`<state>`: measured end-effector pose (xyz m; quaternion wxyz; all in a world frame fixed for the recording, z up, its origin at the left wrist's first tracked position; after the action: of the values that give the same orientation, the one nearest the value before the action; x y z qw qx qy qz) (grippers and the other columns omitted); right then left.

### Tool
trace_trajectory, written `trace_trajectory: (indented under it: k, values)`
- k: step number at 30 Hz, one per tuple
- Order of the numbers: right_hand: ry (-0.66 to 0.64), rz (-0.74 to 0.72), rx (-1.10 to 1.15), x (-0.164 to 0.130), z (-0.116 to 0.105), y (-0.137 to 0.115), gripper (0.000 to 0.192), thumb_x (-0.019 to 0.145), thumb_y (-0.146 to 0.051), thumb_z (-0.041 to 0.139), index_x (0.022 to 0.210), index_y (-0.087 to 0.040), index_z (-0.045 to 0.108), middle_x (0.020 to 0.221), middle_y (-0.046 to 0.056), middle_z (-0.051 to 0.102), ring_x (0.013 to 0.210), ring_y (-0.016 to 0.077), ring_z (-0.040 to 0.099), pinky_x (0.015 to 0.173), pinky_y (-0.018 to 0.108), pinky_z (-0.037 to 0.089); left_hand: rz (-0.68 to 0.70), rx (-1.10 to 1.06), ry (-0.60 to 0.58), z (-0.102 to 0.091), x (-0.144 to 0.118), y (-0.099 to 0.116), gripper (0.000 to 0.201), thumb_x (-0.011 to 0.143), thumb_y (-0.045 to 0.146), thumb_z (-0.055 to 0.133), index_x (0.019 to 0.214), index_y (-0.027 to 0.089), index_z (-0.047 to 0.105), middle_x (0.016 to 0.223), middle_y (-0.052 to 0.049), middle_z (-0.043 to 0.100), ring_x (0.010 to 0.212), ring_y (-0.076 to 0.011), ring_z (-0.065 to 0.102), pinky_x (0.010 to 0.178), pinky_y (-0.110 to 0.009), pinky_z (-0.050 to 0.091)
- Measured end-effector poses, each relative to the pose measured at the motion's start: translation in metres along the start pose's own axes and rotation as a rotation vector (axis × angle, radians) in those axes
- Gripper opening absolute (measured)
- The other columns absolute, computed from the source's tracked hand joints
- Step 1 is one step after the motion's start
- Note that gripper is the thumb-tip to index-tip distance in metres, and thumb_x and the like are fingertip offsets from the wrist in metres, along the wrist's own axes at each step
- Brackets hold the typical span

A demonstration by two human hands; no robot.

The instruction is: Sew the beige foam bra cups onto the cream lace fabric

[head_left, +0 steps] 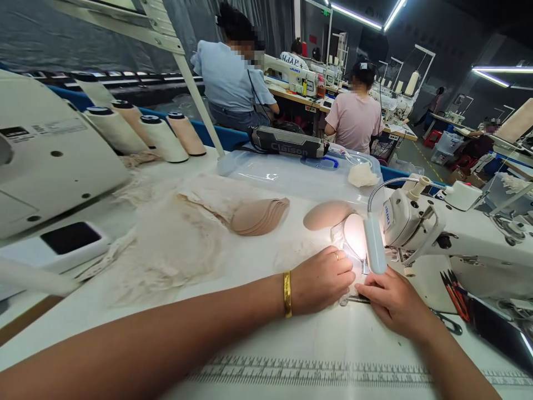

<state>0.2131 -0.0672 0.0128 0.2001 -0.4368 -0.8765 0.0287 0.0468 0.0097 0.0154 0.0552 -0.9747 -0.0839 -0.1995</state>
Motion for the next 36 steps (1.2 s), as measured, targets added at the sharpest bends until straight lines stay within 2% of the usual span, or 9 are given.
trace_trajectory:
  k: [10, 16, 21, 23, 26, 30, 33, 36]
  values:
    - [-0.02, 0.025, 0.051, -0.001, -0.002, 0.004, 0.037, 0.089, -0.002, 0.047, 0.113, -0.025, 0.064, 0.095, 0.005, 0.063, 0.086, 0.02, 0.05, 0.072, 0.03, 0.045, -0.049, -0.074, -0.052, 0.001, 0.002, 0.001, 0.009, 0.089, 0.022, 0.061, 0.082, 0.017, 0.064, 0.084, -0.004, 0.061, 0.073, -0.0194, 0.051, 0.075, -0.036, 0.041]
    - [-0.009, 0.06, 0.049, -0.001, 0.002, 0.006, 0.035, 0.091, -0.006, 0.048, 0.117, -0.024, 0.061, 0.095, 0.005, 0.063, 0.088, 0.0211, 0.053, 0.074, 0.032, 0.048, -0.067, -0.119, 0.005, 0.008, -0.002, 0.0, 0.008, 0.089, 0.022, 0.06, 0.085, 0.017, 0.065, 0.089, -0.005, 0.062, 0.074, -0.0194, 0.049, 0.072, -0.035, 0.039]
    - [0.027, 0.103, -0.034, 0.001, 0.006, 0.007, 0.027, 0.095, -0.011, 0.046, 0.111, -0.024, 0.063, 0.099, 0.008, 0.065, 0.095, 0.0234, 0.058, 0.077, 0.035, 0.05, -0.029, -0.105, 0.114, 0.023, -0.001, -0.008, 0.013, 0.089, 0.026, 0.06, 0.08, 0.018, 0.063, 0.081, -0.004, 0.061, 0.07, -0.0192, 0.048, 0.069, -0.035, 0.037]
    - [0.047, 0.12, -0.068, 0.001, 0.007, 0.008, 0.028, 0.095, -0.011, 0.045, 0.111, -0.024, 0.063, 0.097, 0.008, 0.065, 0.093, 0.0235, 0.059, 0.075, 0.034, 0.05, -0.009, -0.114, 0.116, 0.026, 0.001, -0.012, 0.014, 0.091, 0.027, 0.06, 0.08, 0.018, 0.063, 0.08, -0.004, 0.061, 0.073, -0.0199, 0.051, 0.072, -0.036, 0.038]
    - [0.095, 0.138, -0.119, 0.0, 0.009, 0.011, 0.027, 0.095, -0.012, 0.046, 0.111, -0.024, 0.063, 0.095, 0.008, 0.065, 0.089, 0.0227, 0.06, 0.065, 0.03, 0.047, 0.021, -0.15, 0.086, 0.026, 0.009, -0.02, 0.013, 0.092, 0.026, 0.06, 0.085, 0.018, 0.066, 0.088, -0.005, 0.067, 0.081, -0.0209, 0.057, 0.08, -0.037, 0.041]
    - [0.121, 0.179, -0.154, -0.001, 0.01, 0.016, 0.02, 0.096, -0.013, 0.046, 0.101, -0.024, 0.062, 0.094, 0.007, 0.065, 0.083, 0.0208, 0.059, 0.056, 0.028, 0.04, 0.044, -0.216, 0.031, 0.026, 0.018, -0.029, 0.012, 0.094, 0.024, 0.058, 0.092, 0.019, 0.07, 0.105, -0.006, 0.072, 0.093, -0.0221, 0.061, 0.088, -0.038, 0.043]
    - [0.116, 0.219, -0.152, -0.001, 0.011, 0.019, 0.02, 0.096, -0.013, 0.046, 0.098, -0.024, 0.061, 0.091, 0.006, 0.065, 0.081, 0.0202, 0.059, 0.054, 0.027, 0.038, 0.06, -0.253, 0.031, 0.027, 0.021, -0.034, 0.016, 0.096, 0.023, 0.055, 0.098, 0.02, 0.071, 0.114, -0.007, 0.072, 0.1, -0.0231, 0.062, 0.093, -0.038, 0.043]
    - [0.105, 0.207, -0.162, -0.002, 0.012, 0.018, 0.023, 0.095, -0.011, 0.046, 0.103, -0.024, 0.062, 0.097, 0.007, 0.066, 0.08, 0.0197, 0.06, 0.057, 0.027, 0.04, 0.063, -0.27, 0.035, 0.029, 0.021, -0.036, 0.019, 0.096, 0.024, 0.054, 0.1, 0.019, 0.072, 0.115, -0.007, 0.072, 0.101, -0.0235, 0.062, 0.093, -0.038, 0.043]
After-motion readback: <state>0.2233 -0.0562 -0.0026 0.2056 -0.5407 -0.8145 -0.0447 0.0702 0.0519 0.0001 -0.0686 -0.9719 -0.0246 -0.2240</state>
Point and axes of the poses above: each hand's wrist, its own x-axis towards the middle knuckle, its own z-axis out of the palm, y = z × x, the point moved 4 cm from there along x, towards the middle knuckle
